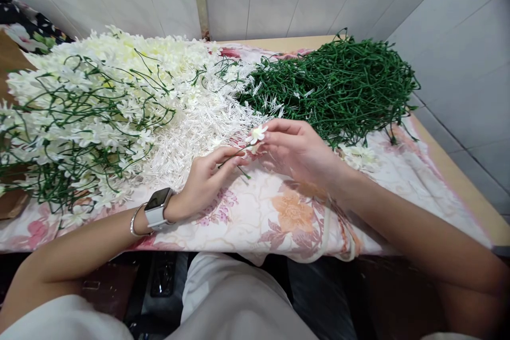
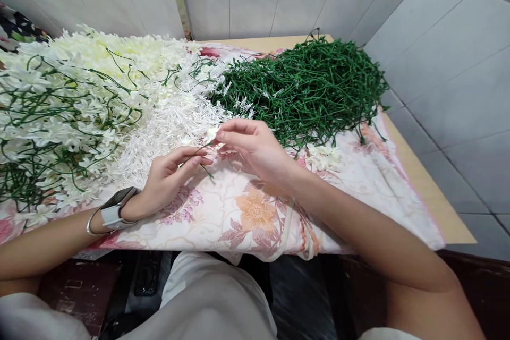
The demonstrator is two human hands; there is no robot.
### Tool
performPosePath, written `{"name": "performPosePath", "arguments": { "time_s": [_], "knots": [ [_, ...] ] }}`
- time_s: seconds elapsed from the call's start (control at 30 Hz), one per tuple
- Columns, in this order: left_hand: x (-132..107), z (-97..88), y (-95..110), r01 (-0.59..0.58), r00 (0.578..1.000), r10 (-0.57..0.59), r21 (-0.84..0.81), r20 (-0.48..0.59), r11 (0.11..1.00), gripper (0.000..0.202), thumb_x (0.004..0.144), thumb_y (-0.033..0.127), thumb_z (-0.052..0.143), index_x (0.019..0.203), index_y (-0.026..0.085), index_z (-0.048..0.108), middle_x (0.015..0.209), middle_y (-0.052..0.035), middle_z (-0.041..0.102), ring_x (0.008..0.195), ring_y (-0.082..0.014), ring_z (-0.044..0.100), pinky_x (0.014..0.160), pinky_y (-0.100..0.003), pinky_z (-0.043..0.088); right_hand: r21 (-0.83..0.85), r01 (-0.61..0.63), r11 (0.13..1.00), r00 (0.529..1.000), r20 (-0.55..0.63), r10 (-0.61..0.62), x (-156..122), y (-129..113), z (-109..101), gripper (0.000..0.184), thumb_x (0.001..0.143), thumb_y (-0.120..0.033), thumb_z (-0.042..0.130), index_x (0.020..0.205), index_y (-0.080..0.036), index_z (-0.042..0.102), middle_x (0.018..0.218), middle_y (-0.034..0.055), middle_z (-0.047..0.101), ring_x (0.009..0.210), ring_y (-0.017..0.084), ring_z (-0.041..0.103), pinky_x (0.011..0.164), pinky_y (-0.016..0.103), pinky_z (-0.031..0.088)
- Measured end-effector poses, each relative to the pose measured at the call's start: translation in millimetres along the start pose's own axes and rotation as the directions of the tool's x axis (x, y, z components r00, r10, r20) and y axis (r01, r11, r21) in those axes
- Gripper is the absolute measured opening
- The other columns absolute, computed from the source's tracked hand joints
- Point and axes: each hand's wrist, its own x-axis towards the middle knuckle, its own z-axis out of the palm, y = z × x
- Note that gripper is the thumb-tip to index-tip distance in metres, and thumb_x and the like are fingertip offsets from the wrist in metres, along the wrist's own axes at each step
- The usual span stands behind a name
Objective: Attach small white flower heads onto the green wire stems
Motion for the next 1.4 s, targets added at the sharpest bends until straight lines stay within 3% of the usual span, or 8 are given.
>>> {"name": "performPosePath", "arguments": {
  "time_s": [0.13,0.3,0.8,1.03,1.13,1.27,1.4],
  "knots": [
    [1,-1.2,3,0.035,0.999,-0.035,0.006,-0.039,0.999,0.028,0.091,0.038,0.047,0.099,0.017,0.064,0.088,-0.0044,0.071,0.08,-0.0151,0.064,0.073,-0.028,0.05,-0.163,0.115,0.98,0.988,-0.082,-0.13,4,-7,-8,0.002,0.075,-0.019,0.066,0.073,-0.018,0.065,0.071,-0.0008,0.063,0.069,0.01,0.059,0.066,0.025,0.048],
    [2,-1.3,6,0.066,0.997,-0.067,-0.033,-0.027,0.997,0.033,0.093,0.04,0.042,0.099,0.015,0.062,0.077,-0.0032,0.069,0.068,-0.012,0.06,0.064,-0.026,0.048,-0.422,0.191,0.886,0.974,-0.03,-0.224,3,-11,-8,0.004,0.074,-0.019,0.066,0.073,-0.016,0.064,0.069,-0.0012,0.06,0.062,0.008,0.055,0.06,0.023,0.045],
    [0,-1.3,6,0.061,0.996,-0.059,-0.02,0.067,0.998,0.032,0.094,0.039,0.041,0.098,0.016,0.063,0.071,-0.002,0.068,0.068,-0.0125,0.062,0.069,-0.025,0.047,-0.465,0.189,0.865,0.982,0.063,-0.181,-4,-12,2,0.007,0.074,-0.021,0.065,0.072,-0.015,0.062,0.07,0.0008,0.06,0.065,0.011,0.055,0.06,0.025,0.045],
    [-1,0.5,3,0.055,0.993,-0.056,0.008,0.108,0.998,0.032,0.095,0.039,0.037,0.115,0.019,0.051,0.07,0.0001,0.065,0.063,-0.0116,0.061,0.062,-0.025,0.046,-0.602,0.232,0.764,0.973,0.163,-0.166,-4,-14,2,0.005,0.074,-0.017,0.061,0.07,-0.014,0.062,0.069,0.0005,0.061,0.062,0.009,0.054,0.058,0.023,0.044],
    [-2,1.0,1,0.047,0.991,-0.05,0.025,0.126,0.999,0.03,0.096,0.041,0.033,0.104,0.019,0.052,0.067,0.001,0.062,0.061,-0.0111,0.059,0.06,-0.024,0.044,-0.656,0.26,0.709,0.963,0.233,-0.138,-4,-13,1,0.006,0.076,-0.015,0.058,0.07,-0.014,0.061,0.069,0.0005,0.061,0.062,0.009,0.053,0.059,0.023,0.043],
    [0,-1.0,4,-0.067,0.983,0.033,0.19,0.179,0.979,0.031,0.095,0.037,0.037,0.082,0.018,0.059,0.074,-0.0017,0.061,0.07,-0.0129,0.056,0.066,-0.026,0.041,-0.691,0.3,0.658,0.949,0.284,-0.135,-4,-13,0,0.008,0.076,-0.014,0.055,0.072,-0.014,0.062,0.07,0.0007,0.061,0.063,0.009,0.053,0.059,0.022,0.043],
    [3,-2.5,4,-0.232,0.965,0.183,0.284,0.187,0.93,0.021,0.091,0.031,0.048,0.092,0.02,0.065,0.088,-0.0045,0.06,0.085,-0.0157,0.054,0.077,-0.03,0.042,-0.719,0.319,0.618,0.941,0.318,-0.116,-3,-15,-1,0.008,0.077,-0.015,0.056,0.074,-0.014,0.063,0.07,0.0005,0.063,0.061,0.008,0.053,0.057,0.021,0.043]
  ]
}}
